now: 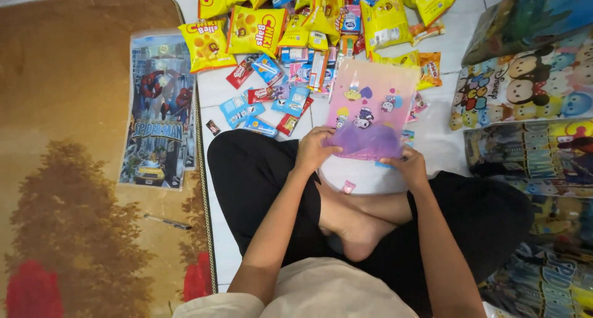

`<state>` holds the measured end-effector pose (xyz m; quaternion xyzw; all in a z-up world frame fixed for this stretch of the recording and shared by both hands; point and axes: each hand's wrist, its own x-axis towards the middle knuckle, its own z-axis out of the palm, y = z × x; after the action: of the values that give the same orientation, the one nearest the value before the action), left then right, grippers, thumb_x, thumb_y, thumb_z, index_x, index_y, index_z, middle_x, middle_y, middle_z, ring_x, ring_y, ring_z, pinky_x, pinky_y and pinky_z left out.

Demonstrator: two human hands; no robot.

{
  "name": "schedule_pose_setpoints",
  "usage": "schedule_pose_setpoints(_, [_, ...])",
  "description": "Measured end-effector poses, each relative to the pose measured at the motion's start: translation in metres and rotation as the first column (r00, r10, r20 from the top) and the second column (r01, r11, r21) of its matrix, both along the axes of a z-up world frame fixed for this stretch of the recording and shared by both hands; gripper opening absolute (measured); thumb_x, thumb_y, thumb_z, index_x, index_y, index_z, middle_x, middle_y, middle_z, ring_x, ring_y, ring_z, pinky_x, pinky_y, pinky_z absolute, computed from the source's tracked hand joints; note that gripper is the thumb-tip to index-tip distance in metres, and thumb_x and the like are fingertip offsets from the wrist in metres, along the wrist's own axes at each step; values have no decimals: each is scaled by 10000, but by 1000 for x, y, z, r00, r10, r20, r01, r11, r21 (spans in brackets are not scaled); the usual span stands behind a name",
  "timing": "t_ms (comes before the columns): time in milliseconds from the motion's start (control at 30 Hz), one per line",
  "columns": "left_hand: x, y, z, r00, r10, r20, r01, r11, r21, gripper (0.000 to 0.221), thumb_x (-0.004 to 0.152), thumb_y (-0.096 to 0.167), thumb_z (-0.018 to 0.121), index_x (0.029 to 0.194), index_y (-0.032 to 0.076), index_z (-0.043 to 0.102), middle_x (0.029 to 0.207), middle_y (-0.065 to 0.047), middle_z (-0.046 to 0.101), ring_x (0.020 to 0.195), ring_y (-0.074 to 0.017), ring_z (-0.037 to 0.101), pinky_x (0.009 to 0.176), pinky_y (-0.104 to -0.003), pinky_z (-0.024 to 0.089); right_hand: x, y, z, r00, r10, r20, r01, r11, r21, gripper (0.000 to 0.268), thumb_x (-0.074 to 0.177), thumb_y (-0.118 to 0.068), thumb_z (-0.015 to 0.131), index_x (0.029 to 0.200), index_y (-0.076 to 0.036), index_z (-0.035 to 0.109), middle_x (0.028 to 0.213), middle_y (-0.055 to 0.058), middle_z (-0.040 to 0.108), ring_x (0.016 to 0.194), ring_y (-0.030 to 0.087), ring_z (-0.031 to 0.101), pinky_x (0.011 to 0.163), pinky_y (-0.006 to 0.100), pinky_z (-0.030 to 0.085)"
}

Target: Packing individual snack bags and sticker sheets into larger plastic gift bags.

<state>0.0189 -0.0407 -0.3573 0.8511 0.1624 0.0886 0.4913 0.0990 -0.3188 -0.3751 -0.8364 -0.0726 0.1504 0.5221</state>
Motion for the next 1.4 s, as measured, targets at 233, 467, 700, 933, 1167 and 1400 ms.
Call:
schedule_pose_setpoints(233, [-24,-6,122,961,-215,173,258,923,-285,810,732,317,943,1412,191,521,1526,-140,384,1478,-356,361,1254,-501,238,12,-11,-49,997,-37,-65,34,998,-49,519,613,-323,1022,730,-32,609,805,80,617,826,235,570,794,377,469])
schedule_pose_setpoints(467, [-35,-29,140,929,-346,133,260,863,434,142,885,309,785,1024,277,788,1402,-44,581,1328,-477,538,1038,-533,511,12,-6,-33,998,-20,-51,9,979,-205,556,564,-419,1030,933,-114,748,1020,103,731,1019,353,702,917,427,530])
schedule_pose_setpoints(700, [-31,-43,114,980,-157,-119,197,794,575,494,842,49,630,1274,280,694,1271,-1,672,936,-261,747,785,-406,638,5,-16,-45,985,148,86,-137,984,-117,339,682,-328,965,898,-158,767,1150,9,782,1135,290,701,925,377,523])
schedule_pose_setpoints(933, [-33,-41,127,976,-191,-108,215,732,646,628,788,-46,690,1356,214,621,1345,12,620,976,-260,711,719,-411,649,-28,6,107,973,221,58,-226,969,99,753,757,-375,860,1419,-122,604,1469,180,549,1450,382,427,1210,526,282])
schedule_pose_setpoints(1167, [-29,-48,134,965,-238,-110,248,691,679,727,747,-54,737,1414,194,590,1389,51,608,1053,-237,647,685,-365,636,-41,38,112,812,249,527,128,806,-577,133,909,-420,819,870,-295,797,1205,-122,722,1149,175,653,980,443,481])
schedule_pose_setpoints(1400, [-14,-18,114,968,-236,-85,246,829,503,652,790,-12,718,1390,224,616,1404,119,603,1092,-230,628,810,-359,618,-26,29,82,944,295,145,-90,657,-748,563,796,-143,798,1348,-228,722,1166,77,722,959,376,746,795,520,621])
